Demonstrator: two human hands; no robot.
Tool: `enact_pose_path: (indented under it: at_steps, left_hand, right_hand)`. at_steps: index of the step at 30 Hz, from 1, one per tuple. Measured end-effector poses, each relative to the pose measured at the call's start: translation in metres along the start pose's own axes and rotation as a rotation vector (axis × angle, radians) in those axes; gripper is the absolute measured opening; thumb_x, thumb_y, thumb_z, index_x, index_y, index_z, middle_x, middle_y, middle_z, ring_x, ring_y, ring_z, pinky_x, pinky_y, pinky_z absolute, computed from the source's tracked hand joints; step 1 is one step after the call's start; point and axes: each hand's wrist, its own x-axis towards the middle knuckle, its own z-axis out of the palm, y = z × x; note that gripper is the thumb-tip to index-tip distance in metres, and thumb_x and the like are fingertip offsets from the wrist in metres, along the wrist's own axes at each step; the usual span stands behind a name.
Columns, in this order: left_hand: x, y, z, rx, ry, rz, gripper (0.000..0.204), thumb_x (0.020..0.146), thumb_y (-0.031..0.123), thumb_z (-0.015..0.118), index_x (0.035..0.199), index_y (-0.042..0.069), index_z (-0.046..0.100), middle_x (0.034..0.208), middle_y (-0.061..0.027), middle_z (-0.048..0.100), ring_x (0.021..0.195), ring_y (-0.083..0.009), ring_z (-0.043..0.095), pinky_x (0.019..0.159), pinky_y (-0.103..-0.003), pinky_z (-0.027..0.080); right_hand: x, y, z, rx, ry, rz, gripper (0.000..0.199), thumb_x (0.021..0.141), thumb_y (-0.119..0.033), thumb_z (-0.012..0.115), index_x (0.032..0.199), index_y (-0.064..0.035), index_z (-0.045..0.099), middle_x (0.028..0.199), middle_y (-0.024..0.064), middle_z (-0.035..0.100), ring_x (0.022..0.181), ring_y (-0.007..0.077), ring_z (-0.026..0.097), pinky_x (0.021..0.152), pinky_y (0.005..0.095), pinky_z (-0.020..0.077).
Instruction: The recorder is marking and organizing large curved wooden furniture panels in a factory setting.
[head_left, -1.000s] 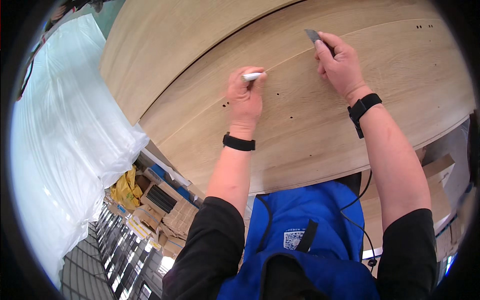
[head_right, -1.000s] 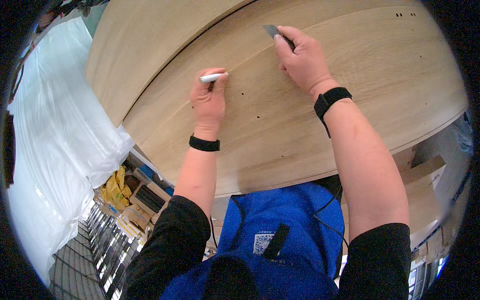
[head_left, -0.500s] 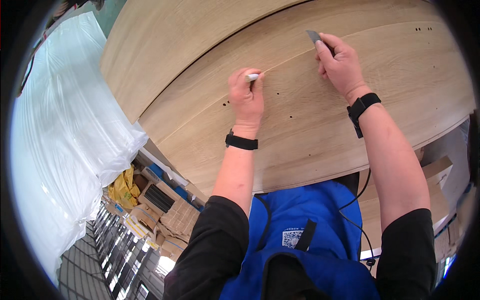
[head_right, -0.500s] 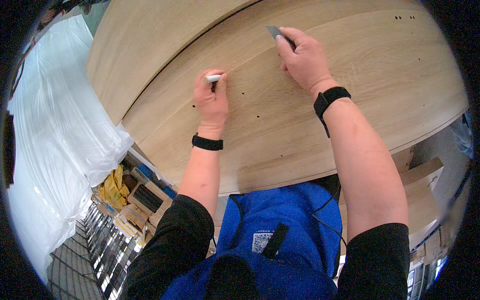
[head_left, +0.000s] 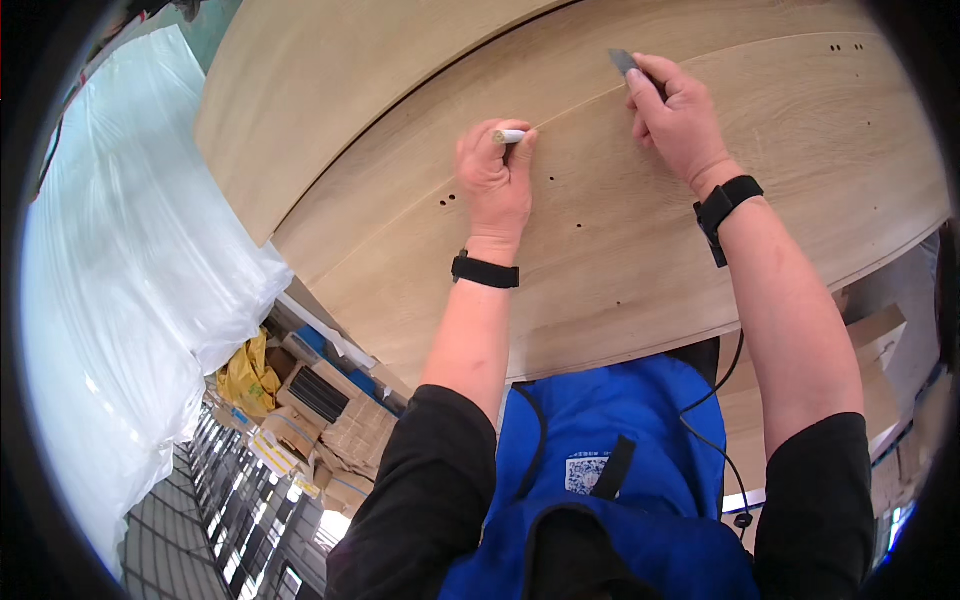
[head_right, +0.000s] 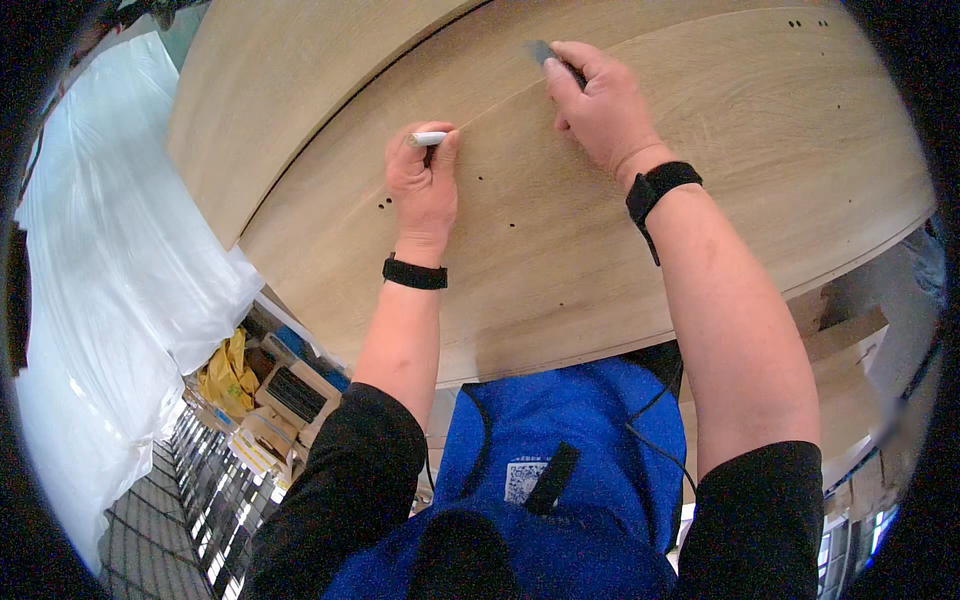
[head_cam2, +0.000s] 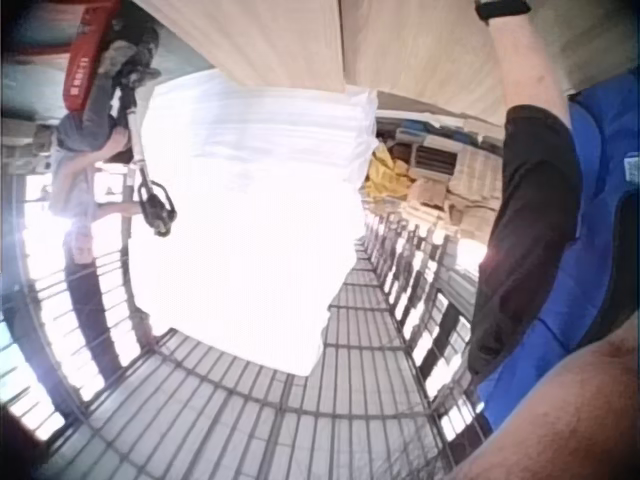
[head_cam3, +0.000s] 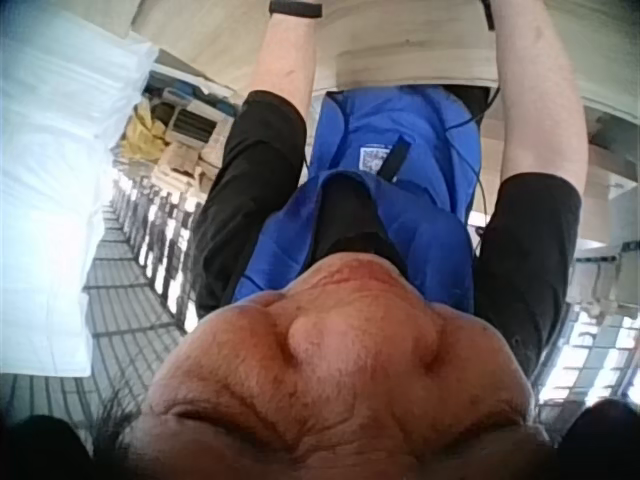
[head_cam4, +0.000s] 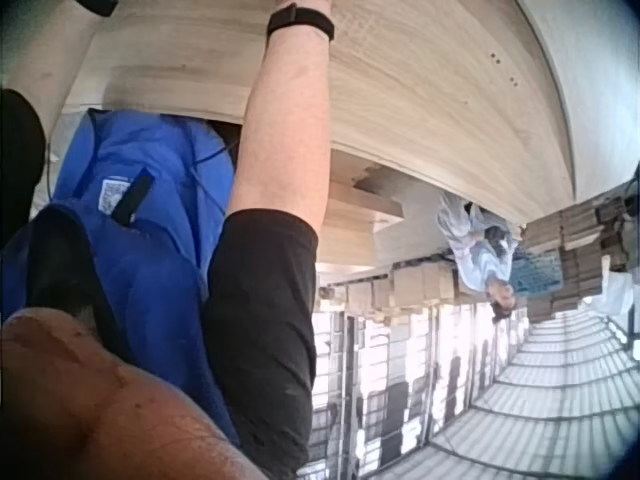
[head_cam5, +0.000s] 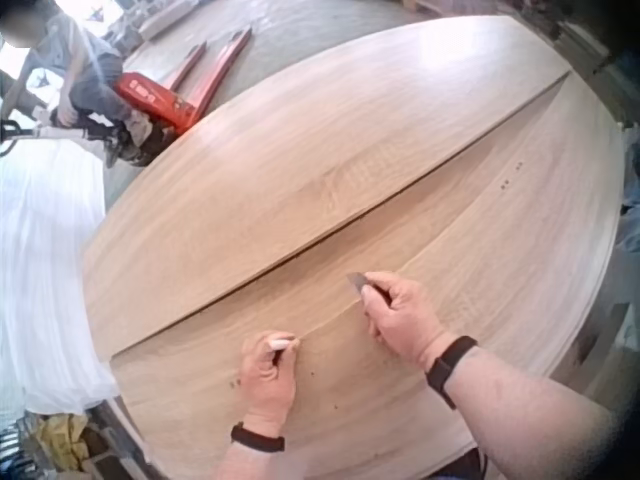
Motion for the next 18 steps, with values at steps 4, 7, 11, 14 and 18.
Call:
enact_pose_path:
  at_steps: [4, 7, 11, 14, 18]
  left_hand:
    - [-0.002, 0.004, 0.004, -0.049, 0.016, -0.013, 0.012, 0.084, 0.013, 0.071, 0.093, 0.01, 0.063, 0.093, -0.0067, 0.061, 0.09, -0.0257, 0.054, 0.078, -0.036, 0.045]
    - [-0.002, 0.001, -0.001, 0.012, 0.016, 0.066, 0.014, 0.084, 0.013, 0.071, 0.094, 0.009, 0.062, 0.093, -0.0076, 0.061, 0.09, -0.026, 0.055, 0.077, -0.036, 0.046]
    - [-0.008, -0.004, -0.002, -0.029, 0.068, 0.044, 0.013, 0.085, 0.012, 0.071, 0.093, 0.008, 0.062, 0.093, -0.008, 0.06, 0.09, -0.026, 0.055, 0.075, -0.035, 0.046]
    - [-0.012, -0.008, -0.012, -0.017, 0.031, -0.027, 0.009, 0.089, 0.01, 0.068, 0.095, 0.005, 0.064, 0.094, -0.008, 0.06, 0.091, -0.0207, 0.057, 0.076, -0.029, 0.046]
    - [-0.01, -0.004, -0.011, -0.175, 0.01, -0.1, 0.012, 0.088, 0.014, 0.071, 0.095, 0.005, 0.066, 0.094, -0.0071, 0.06, 0.089, -0.0205, 0.057, 0.077, -0.029, 0.045]
  right_hand:
    - [0.002, -0.002, -0.004, 0.055, 0.013, 0.023, 0.029, 0.095, -0.02, 0.058, 0.115, 0.0004, 0.062, 0.073, 0.0014, 0.058, 0.054, 0.0073, 0.055, 0.049, 0.0236, 0.0458]
    - [0.002, -0.002, -0.003, 0.036, 0.013, 0.023, 0.029, 0.095, -0.02, 0.058, 0.115, 0.0004, 0.062, 0.073, 0.0015, 0.058, 0.054, 0.0073, 0.055, 0.049, 0.0234, 0.0458]
    - [0.003, -0.001, -0.004, 0.04, 0.006, 0.029, 0.029, 0.095, -0.019, 0.058, 0.115, -0.0001, 0.062, 0.073, 0.0013, 0.058, 0.055, 0.0075, 0.056, 0.048, 0.0233, 0.046]
    - [0.004, 0.003, -0.005, 0.017, 0.008, -0.009, 0.029, 0.094, -0.02, 0.059, 0.115, -0.0003, 0.063, 0.072, 0.0011, 0.058, 0.055, 0.0075, 0.057, 0.048, 0.0231, 0.0459]
    - [0.002, 0.001, -0.004, -0.008, 0.011, 0.013, 0.03, 0.095, -0.021, 0.058, 0.116, -0.0004, 0.062, 0.073, 0.0008, 0.058, 0.055, 0.0074, 0.056, 0.048, 0.0231, 0.0459]
